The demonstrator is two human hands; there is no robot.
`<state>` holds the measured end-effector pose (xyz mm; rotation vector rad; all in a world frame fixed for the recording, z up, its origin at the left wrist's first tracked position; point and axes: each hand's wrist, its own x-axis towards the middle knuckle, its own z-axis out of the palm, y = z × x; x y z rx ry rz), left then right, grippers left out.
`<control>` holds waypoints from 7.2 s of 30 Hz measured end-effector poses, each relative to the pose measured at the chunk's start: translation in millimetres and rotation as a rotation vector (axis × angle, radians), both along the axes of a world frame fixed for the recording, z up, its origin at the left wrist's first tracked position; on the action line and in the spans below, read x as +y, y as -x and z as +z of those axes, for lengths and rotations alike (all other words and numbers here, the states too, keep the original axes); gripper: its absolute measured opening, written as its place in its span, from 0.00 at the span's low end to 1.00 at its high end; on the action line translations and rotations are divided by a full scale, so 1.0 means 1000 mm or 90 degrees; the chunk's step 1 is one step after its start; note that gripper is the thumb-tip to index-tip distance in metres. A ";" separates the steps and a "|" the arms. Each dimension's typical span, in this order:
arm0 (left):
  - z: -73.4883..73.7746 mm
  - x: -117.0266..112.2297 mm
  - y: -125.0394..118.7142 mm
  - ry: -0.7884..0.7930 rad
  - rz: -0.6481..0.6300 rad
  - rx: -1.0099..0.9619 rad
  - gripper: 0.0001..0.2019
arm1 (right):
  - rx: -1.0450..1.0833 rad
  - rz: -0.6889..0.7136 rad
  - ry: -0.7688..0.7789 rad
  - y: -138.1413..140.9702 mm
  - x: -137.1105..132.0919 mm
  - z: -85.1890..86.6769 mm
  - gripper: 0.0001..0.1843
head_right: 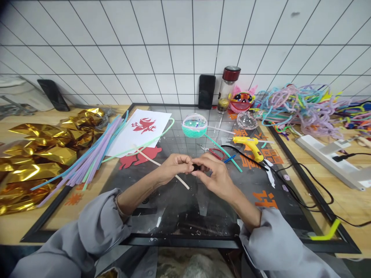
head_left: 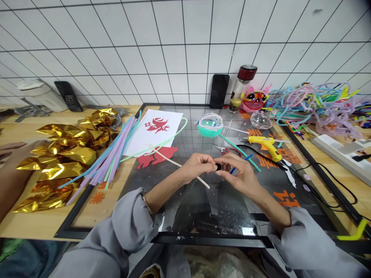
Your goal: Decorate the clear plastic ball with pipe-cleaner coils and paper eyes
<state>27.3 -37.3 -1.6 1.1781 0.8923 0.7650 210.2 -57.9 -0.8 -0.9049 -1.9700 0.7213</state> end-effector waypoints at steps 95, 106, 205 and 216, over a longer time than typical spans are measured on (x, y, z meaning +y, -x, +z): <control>0.011 -0.008 0.004 0.200 -0.163 -0.315 0.25 | -0.331 -0.295 -0.507 -0.015 0.012 -0.002 0.09; 0.004 -0.010 -0.010 0.097 0.061 -0.141 0.16 | -0.282 -0.180 -0.525 -0.012 0.004 0.002 0.13; -0.003 -0.013 -0.013 0.136 0.030 -0.206 0.18 | 0.303 -0.073 0.365 0.001 0.002 0.006 0.18; -0.001 -0.018 -0.017 0.204 -0.010 -0.252 0.17 | 0.285 -0.039 0.286 0.004 0.000 0.004 0.07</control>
